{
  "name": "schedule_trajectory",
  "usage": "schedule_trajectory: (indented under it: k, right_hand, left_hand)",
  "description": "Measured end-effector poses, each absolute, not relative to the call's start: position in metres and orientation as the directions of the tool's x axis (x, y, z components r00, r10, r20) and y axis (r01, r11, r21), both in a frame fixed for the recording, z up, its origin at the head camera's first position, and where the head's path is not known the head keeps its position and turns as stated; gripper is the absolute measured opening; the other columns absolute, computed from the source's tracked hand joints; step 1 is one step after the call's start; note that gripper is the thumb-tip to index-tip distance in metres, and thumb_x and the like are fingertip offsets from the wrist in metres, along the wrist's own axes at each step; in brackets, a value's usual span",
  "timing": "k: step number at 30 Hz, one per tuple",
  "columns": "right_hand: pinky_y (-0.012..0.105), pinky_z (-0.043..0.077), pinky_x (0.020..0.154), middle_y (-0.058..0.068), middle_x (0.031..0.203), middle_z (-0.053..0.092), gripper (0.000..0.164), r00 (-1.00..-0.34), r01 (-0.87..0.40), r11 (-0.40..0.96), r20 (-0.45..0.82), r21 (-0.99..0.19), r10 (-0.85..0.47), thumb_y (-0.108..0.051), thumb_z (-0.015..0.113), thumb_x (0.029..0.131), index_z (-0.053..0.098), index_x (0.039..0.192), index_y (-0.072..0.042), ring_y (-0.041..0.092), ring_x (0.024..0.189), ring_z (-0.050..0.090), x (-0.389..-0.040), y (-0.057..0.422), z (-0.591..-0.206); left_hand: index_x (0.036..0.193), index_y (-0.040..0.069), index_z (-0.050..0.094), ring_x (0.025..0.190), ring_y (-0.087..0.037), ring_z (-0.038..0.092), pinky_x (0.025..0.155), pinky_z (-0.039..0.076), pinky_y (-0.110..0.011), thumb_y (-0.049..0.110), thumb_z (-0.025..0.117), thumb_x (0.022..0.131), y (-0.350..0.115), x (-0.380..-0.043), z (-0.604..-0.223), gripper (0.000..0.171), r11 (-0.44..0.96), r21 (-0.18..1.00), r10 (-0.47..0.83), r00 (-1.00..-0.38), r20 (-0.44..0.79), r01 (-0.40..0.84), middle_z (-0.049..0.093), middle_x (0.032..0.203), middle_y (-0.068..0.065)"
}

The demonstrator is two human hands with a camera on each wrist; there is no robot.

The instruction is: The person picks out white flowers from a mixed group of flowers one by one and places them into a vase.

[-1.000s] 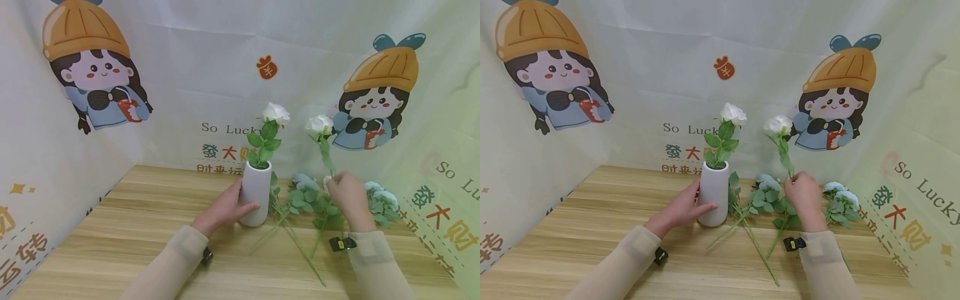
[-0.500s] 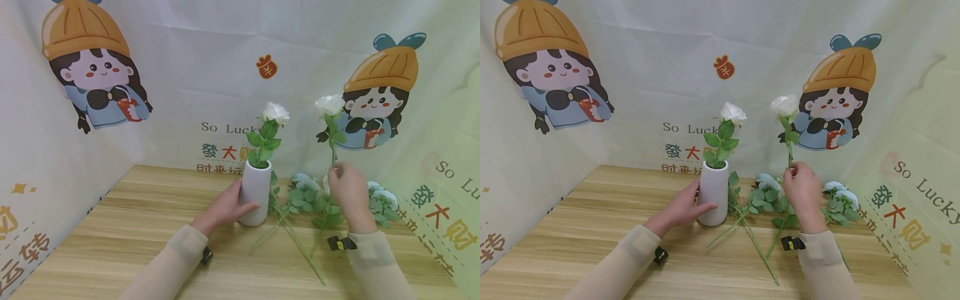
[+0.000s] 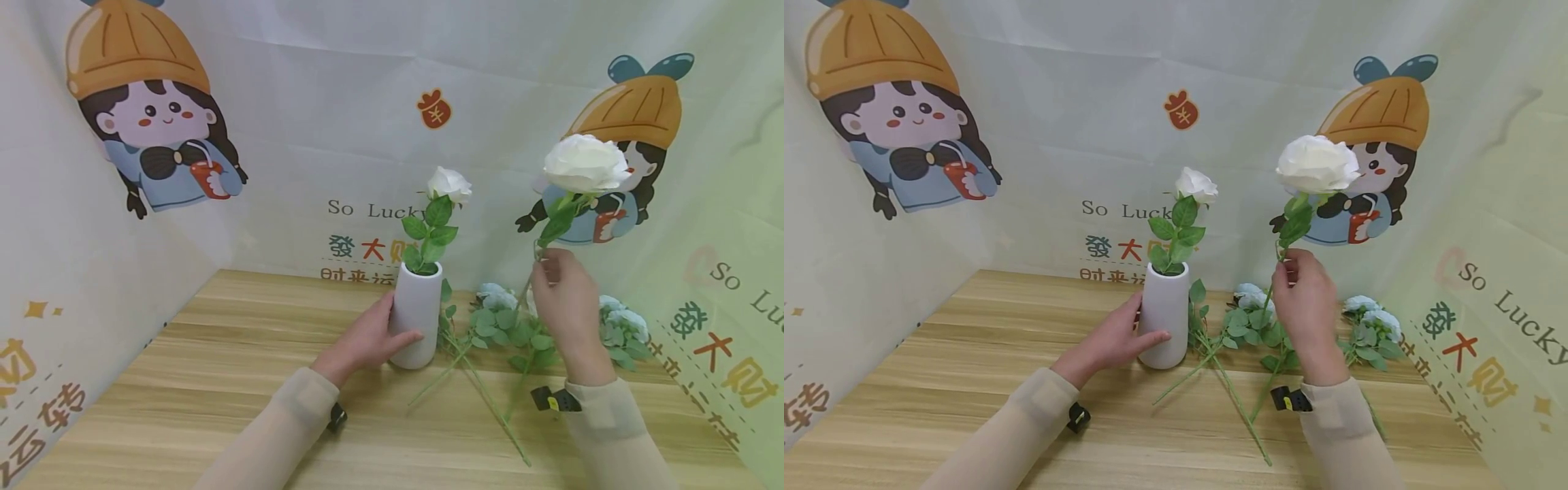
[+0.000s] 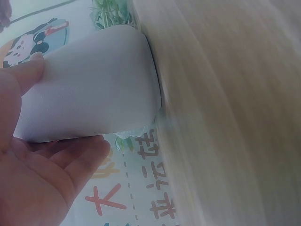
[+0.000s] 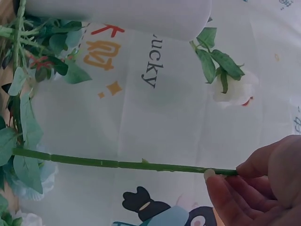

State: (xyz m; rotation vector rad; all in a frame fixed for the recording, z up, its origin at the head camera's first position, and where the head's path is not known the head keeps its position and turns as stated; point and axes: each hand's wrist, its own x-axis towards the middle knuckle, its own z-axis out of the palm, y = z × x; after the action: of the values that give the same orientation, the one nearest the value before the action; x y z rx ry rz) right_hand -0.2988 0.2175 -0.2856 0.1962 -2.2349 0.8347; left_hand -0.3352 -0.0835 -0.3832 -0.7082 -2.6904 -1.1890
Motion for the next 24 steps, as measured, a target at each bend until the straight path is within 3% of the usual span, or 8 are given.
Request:
schedule_trajectory:
  k: [9, 19, 24]
  right_hand:
    - [0.049, 0.057, 0.074, 0.016, 0.100, 0.068, 0.023, -0.613, -0.473, 0.757, 0.786, -0.452, 0.086, -0.010, 0.057, 0.100, 0.062, 0.119, 0.002, 0.028, 0.087, 0.064, -0.295, 0.210, -0.282]
    - [0.046, 0.057, 0.075, 0.014, 0.100, 0.070, 0.024, -0.570, -0.522, 0.722, 0.815, -0.454, 0.100, -0.013, 0.060, 0.099, 0.065, 0.119, 0.000, 0.024, 0.086, 0.065, -0.292, 0.198, -0.273]
    - [0.033, 0.053, 0.072, 0.012, 0.097, 0.070, 0.024, -0.518, -0.541, 0.719, 0.847, -0.436, 0.124, -0.013, 0.061, 0.098, 0.066, 0.117, 0.002, 0.020, 0.082, 0.064, -0.290, 0.190, -0.264]
  left_hand:
    - [0.147, 0.006, 0.030, 0.116, -0.019, 0.049, 0.100, 0.045, -0.044, 0.043, 0.075, 0.088, -0.084, -0.334, -0.383, 0.083, 0.595, 0.662, 0.364, -0.887, 0.285, 0.457, 0.049, 0.133, -0.010]
    - [0.148, 0.005, 0.029, 0.116, -0.019, 0.050, 0.099, 0.046, -0.044, 0.044, 0.075, 0.088, -0.084, -0.334, -0.383, 0.085, 0.587, 0.666, 0.367, -0.885, 0.287, 0.460, 0.049, 0.133, -0.010]
    - [0.148, 0.006, 0.030, 0.115, -0.019, 0.050, 0.099, 0.047, -0.044, 0.044, 0.075, 0.088, -0.084, -0.334, -0.382, 0.085, 0.586, 0.668, 0.368, -0.885, 0.286, 0.460, 0.049, 0.133, -0.010]
